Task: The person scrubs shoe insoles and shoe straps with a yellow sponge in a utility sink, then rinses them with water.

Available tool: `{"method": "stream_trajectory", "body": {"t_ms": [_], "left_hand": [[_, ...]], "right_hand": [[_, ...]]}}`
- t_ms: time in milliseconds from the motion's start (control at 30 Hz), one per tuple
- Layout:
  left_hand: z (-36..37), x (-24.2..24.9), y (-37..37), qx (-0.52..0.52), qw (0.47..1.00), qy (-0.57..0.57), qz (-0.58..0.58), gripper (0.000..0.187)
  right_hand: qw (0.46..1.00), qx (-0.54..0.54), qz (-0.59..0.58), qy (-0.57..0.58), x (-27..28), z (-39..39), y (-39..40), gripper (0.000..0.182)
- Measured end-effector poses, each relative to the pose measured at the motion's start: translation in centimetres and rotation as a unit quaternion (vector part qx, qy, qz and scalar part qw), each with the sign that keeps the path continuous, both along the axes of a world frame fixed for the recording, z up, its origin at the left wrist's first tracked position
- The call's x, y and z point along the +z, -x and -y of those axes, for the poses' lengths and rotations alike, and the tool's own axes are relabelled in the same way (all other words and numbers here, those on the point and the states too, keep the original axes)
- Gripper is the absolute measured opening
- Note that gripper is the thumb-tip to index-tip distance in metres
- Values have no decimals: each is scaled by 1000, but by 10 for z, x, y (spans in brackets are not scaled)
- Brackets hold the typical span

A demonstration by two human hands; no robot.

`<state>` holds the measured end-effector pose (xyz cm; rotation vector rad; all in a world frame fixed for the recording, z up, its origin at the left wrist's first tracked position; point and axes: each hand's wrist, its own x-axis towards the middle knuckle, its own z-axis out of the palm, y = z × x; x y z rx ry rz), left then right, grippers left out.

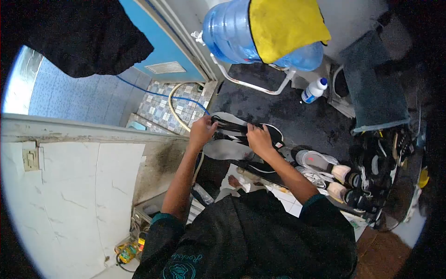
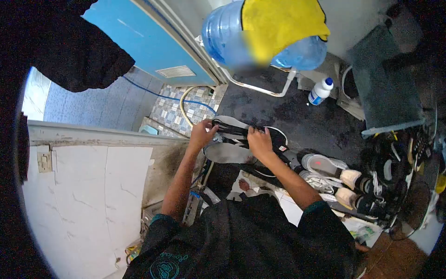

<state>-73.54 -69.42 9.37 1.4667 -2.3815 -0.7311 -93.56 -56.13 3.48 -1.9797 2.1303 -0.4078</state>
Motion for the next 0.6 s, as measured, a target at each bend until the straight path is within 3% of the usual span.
{"method": "stream_trajectory", "body": {"t_ms": [100,233,367,400,467,533,600], "left_hand": [[-7,10,-2,28,999,-8,-16,36],[-17,21,-19,74,997,-16,-22,35],[-45,9,-71,121,989,-9,-88,33],[-57,4,-89,125,987,15,-102,32],[-97,11,-121,174,977,46,-113,29],[-142,27,-150,233,965,-32,-112,25],[-203,9,-175,273,946,-23,-173,24]], "right_hand": [[1000,-1,-6,12,7,-8,-4,44],[997,18,73,-13,20,-13,0,45],[973,0,224,51,55,-19,-15,28],[961,30,240,130,47,-20,-22,21],[945,33,314,81,61,-25,-49,12],[927,91,355,83,71,-32,-78,7],[913,149,367,93,69,-43,-109,7]]}}
